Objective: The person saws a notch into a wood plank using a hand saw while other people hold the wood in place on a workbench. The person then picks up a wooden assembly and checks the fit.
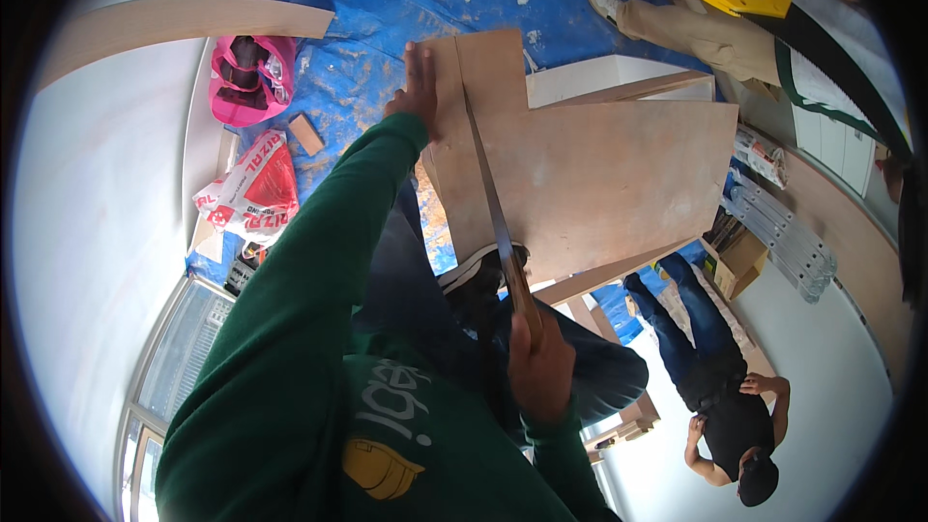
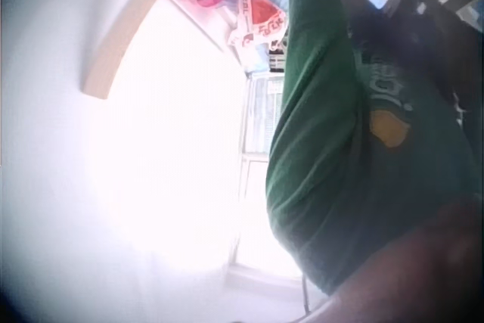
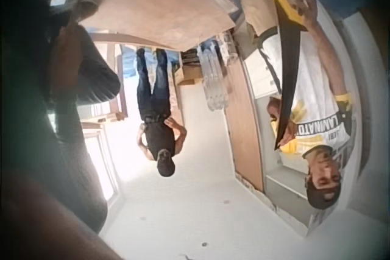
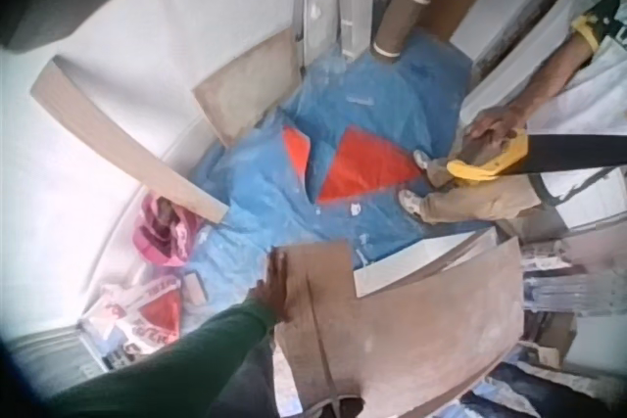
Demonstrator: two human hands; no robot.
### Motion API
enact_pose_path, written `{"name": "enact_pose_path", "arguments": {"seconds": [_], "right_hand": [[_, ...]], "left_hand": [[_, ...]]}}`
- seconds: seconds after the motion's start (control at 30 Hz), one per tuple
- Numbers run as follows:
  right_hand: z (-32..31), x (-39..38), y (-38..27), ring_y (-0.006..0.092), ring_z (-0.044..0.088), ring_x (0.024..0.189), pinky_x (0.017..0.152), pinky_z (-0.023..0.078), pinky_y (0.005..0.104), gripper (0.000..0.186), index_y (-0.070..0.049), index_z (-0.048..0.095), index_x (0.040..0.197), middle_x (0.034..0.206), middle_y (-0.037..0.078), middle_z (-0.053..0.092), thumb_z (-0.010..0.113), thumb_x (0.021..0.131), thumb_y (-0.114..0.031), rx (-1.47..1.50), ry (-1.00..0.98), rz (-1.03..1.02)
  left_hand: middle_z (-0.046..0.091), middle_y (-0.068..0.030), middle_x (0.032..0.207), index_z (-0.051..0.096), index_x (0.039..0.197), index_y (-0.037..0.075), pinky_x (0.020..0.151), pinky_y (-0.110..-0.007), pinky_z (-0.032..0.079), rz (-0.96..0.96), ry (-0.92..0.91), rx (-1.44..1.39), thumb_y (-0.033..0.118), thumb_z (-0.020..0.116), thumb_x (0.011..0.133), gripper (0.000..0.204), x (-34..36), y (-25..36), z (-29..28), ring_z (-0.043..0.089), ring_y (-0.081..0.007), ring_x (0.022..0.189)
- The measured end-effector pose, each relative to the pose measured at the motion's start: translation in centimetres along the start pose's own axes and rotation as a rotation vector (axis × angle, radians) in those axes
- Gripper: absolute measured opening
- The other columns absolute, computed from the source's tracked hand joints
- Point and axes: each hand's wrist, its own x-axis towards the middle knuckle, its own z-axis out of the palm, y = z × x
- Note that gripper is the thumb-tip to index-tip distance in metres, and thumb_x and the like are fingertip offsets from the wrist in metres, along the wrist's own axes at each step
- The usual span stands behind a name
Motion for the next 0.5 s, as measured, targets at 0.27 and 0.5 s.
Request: {"name": "enact_pose_path", "arguments": {"seconds": [0.27,0.5], "right_hand": [[8.9,15.6,0.8,0.0533,0.065,0.081,0.067,0.051,0.0586,0.045,0.001,0.061,0.096,0.083,0.028,0.067,0.054,0.106,-0.043,-0.049,-0.004,0.058],[-1.9,-0.9,-1.7,0.0469,0.070,0.084,0.067,0.057,0.0506,0.032,-0.001,0.063,0.116,0.087,0.025,0.068,0.058,0.105,-0.031,-0.045,-0.091,0.127]], "left_hand": [[-0.019,-0.0319,0.167,-0.008,0.165,0.009,0.087,-0.048,0.062,0.029,-0.039,0.067,0.039,0.103,0.053,0.161,0.7,2.6,0.4,0.070,-0.0470,0.110],[-0.020,-0.0336,0.166,-0.007,0.165,0.009,0.085,-0.049,0.063,0.016,0.011,0.029,0.040,0.103,0.052,0.161,0.1,-0.7,1.4,0.070,-0.0475,0.110]]}}
